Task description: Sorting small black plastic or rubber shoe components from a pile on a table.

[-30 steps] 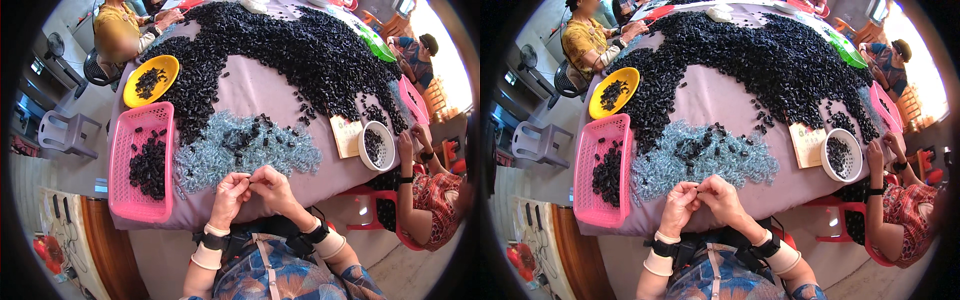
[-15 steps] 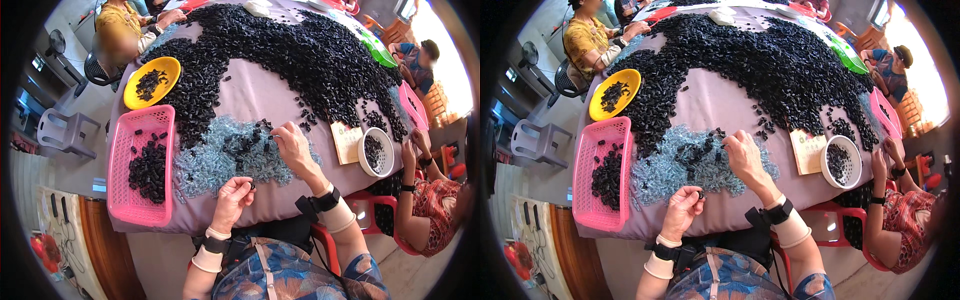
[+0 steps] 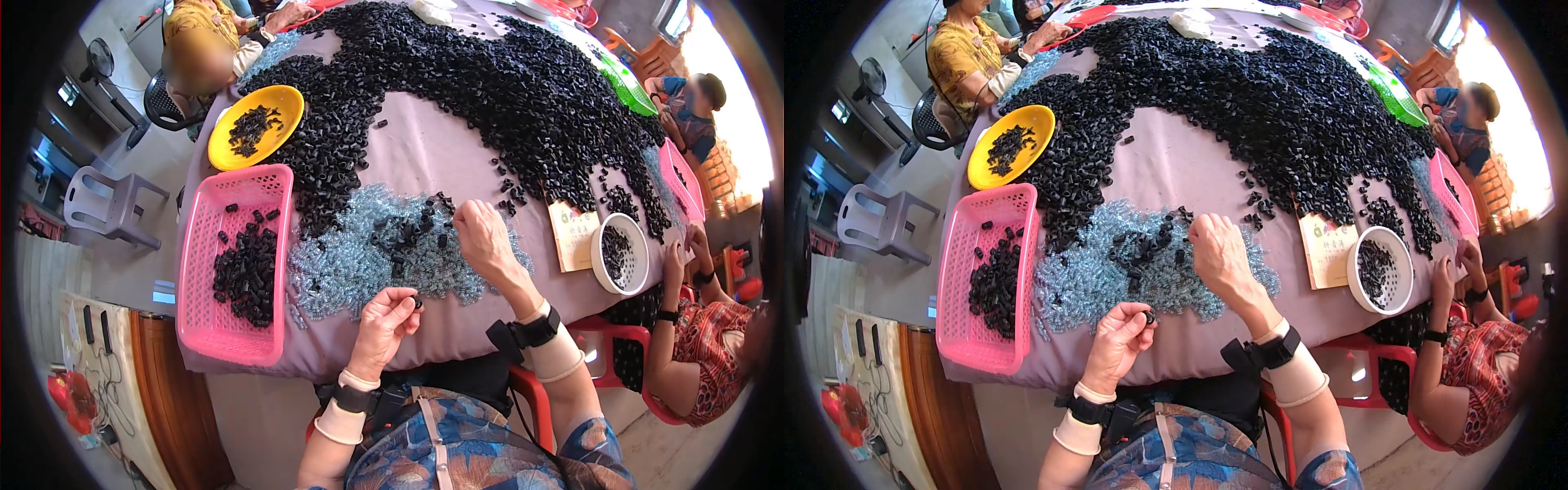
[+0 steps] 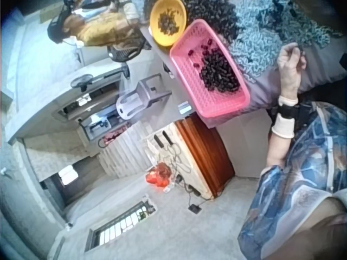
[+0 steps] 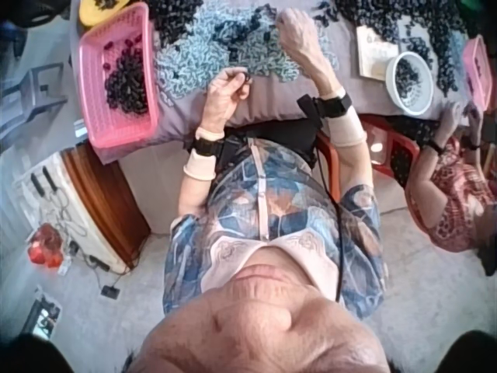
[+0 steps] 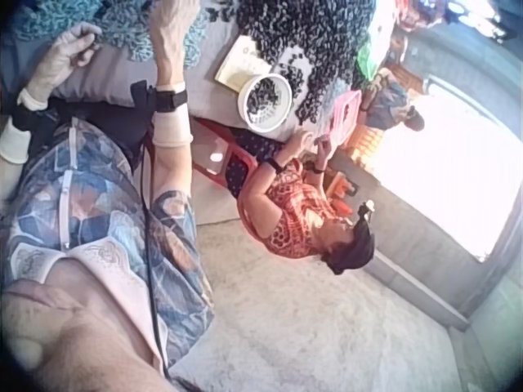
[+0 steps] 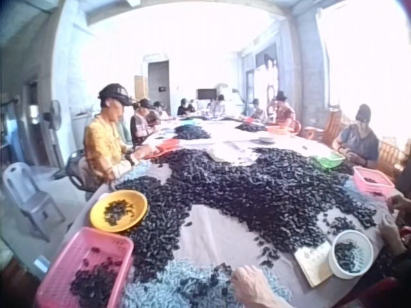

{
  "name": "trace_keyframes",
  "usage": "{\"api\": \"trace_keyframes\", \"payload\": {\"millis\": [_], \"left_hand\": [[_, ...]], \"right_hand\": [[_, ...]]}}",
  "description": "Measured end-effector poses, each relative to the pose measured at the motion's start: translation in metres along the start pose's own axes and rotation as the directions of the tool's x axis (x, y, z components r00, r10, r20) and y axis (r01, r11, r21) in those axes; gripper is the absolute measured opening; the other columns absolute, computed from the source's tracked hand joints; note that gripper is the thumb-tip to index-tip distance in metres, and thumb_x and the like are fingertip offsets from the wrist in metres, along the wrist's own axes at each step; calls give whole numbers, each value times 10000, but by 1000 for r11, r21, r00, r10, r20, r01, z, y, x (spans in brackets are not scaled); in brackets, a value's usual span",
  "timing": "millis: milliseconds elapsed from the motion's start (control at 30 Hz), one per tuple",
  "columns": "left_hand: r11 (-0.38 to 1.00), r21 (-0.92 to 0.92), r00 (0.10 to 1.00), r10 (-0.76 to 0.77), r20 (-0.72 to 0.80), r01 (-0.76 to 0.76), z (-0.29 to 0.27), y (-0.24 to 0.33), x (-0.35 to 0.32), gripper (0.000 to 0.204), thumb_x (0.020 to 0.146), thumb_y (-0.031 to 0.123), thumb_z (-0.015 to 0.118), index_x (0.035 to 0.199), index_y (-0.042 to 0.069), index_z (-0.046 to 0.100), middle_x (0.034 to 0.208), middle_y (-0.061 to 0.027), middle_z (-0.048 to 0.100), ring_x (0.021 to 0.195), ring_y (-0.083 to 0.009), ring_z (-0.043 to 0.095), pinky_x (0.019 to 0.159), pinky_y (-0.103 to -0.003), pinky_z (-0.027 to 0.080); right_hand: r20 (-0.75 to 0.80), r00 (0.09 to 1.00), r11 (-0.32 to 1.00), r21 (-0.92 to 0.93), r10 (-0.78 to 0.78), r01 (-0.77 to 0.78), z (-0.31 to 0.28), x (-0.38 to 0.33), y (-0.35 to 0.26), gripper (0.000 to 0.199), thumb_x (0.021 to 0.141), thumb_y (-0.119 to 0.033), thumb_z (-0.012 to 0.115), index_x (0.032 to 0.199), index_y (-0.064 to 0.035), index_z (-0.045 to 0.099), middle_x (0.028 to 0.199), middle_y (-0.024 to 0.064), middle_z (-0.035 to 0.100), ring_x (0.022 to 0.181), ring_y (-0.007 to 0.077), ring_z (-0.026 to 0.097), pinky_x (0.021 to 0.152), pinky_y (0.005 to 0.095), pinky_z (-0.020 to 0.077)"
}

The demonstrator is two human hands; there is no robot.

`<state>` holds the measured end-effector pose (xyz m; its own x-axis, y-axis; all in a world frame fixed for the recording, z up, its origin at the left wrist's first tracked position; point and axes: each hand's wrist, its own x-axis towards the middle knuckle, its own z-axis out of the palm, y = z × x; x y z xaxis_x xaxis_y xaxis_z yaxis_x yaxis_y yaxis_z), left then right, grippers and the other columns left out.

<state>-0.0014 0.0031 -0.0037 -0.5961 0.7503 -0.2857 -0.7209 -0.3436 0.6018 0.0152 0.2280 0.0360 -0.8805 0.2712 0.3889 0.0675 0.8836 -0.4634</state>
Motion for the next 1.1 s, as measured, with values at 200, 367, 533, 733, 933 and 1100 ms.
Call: {"api": "trace_keyframes", "payload": {"millis": [200, 367, 533, 733, 933, 1100], "left_hand": [[1000, -28, 1000, 4, 3, -4, 3, 1, 0, 150, 875, 80, 604, 1017, 38, 582, 828, -92, 639, 646, -109, 580, 557, -227, 459], [1000, -8, 1000, 7, -7, -7, 0, 0, -1, 150, 882, 90, 594, 1022, 40, 583, 834, -93, 636, 653, -116, 575, 566, -235, 455], [1000, 0, 1000, 6, -1, -6, 0, -2, -1, 155, 885, 100, 590, 1028, 42, 586, 838, -95, 634, 655, -123, 569, 572, -242, 448], [1000, 3, 1000, 17, -5, -17, -1, -2, -1, 149, 884, 100, 591, 1022, 44, 584, 835, -90, 635, 656, -119, 567, 574, -238, 443], [999, -8, 998, 36, -42, -37, 2, -5, -1, 130, 885, 78, 582, 1012, 51, 579, 831, -77, 635, 659, -112, 566, 579, -230, 445], [994, 34, 993, 106, -57, -104, 6, -6, 0, 130, 884, 64, 579, 1013, 51, 583, 813, -53, 621, 660, -110, 561, 580, -228, 442]], "right_hand": [[-148, 989, 1000, 15, 6, -4, 0, -2, 6, 107, 748, -33, 575, 853, -44, 559, 865, 138, 524, 851, 325, 495, 748, 408, 404], [29, 998, 997, -40, -63, 64, 10, 2, 6, 64, 736, -49, 601, 799, -59, 591, 881, 133, 535, 863, 321, 498, 747, 411, 406], [44, 999, 997, -71, -10, 13, 7, 0, 3, 87, 746, -51, 593, 831, -53, 578, 872, 125, 544, 858, 320, 501, 731, 413, 399], [-77, 990, 982, 159, 115, -102, -3, -11, -13, 79, 782, -29, 568, 858, -18, 549, 819, 134, 577, 788, 311, 558, 686, 395, 433], [225, 906, 674, 609, 359, -418, -25, -63, -73, 109, 853, -2, 503, 942, 20, 562, 708, 90, 608, 684, 134, 612, 611, 258, 479], [323, 874, 565, 669, 363, -482, -8, -90, -84, 130, 859, 0, 522, 974, 22, 579, 745, 80, 618, 701, 103, 601, 635, 238, 492]]}}
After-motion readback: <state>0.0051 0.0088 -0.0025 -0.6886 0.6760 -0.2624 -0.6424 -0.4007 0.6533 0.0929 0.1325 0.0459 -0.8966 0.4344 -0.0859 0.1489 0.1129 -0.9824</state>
